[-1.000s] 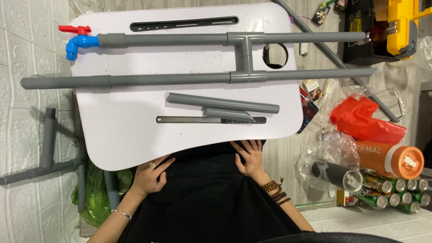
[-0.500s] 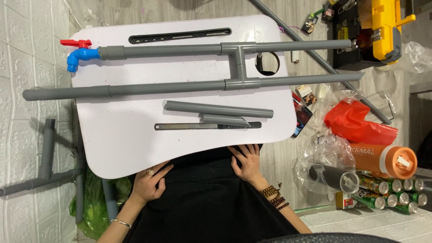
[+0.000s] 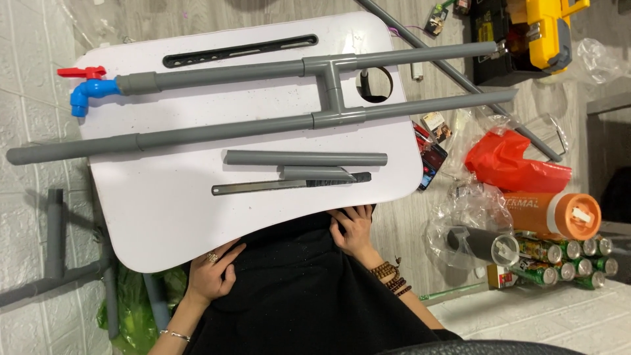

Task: The person assembles a structure using PVC pipes and a faucet, fitting various pipe sections and connectors together by hand on a small table.

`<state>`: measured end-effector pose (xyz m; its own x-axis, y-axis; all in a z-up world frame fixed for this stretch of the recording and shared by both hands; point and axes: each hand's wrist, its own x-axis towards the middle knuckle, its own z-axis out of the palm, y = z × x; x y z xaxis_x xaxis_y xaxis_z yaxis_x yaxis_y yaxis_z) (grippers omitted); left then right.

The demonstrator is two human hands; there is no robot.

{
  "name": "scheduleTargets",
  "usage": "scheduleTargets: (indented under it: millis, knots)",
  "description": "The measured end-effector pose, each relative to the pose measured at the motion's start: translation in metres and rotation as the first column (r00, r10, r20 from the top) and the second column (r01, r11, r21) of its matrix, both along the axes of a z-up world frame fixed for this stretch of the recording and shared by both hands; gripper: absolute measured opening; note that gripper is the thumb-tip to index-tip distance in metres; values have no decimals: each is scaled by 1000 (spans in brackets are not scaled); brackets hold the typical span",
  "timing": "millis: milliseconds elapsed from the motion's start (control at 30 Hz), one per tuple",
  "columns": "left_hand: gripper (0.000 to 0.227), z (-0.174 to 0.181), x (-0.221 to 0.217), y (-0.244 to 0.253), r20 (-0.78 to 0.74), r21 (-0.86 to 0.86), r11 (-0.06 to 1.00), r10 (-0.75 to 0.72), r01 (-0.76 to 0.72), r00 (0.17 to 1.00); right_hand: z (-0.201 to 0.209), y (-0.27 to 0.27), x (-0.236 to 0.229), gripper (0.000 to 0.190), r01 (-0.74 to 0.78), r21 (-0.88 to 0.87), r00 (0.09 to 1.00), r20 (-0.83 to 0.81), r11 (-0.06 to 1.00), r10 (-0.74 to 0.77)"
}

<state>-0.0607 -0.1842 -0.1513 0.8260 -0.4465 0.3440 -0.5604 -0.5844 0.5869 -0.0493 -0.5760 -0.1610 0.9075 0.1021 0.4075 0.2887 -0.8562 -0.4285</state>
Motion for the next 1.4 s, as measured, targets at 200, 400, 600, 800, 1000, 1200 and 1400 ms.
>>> scheduleTargets:
  millis: [200, 400, 600, 800, 1000, 1200, 1400]
  knots:
    - [43, -2, -1, 1, -3, 11, 1000, -7, 7, 1000, 2, 1, 1, 24, -1, 16, 1000, 13, 1000, 1]
    - [42, -1, 1, 0, 26, 12, 1000, -20, 20, 999, 1, 0, 1, 23, 7, 0, 1000, 11, 1000, -7]
    - [42, -2, 0, 0, 26, 17, 1000, -14, 14, 1000, -1, -1, -1, 25, 1, 8, 1000, 8, 1000, -1]
    - [42, 3, 2, -2, 30, 14, 1000, -18, 18, 999, -2, -1, 0, 22, 8, 9, 1000, 5, 1000, -8]
    - [42, 1, 3, -1, 49, 18, 1000, -15, 14, 999, 2, 0, 3, 19, 2, 20, 998, 64, 1000, -3]
    - [50, 2, 7, -5, 54, 40, 997, 60, -62, 997, -4, -3, 4, 15, -12, 24, 994, 109, 1000, 9]
    - [49, -7, 3, 1, 80, 74, 996, 41, -47, 996, 5, 1, 7, 13, -6, 6, 993, 121, 1000, 5]
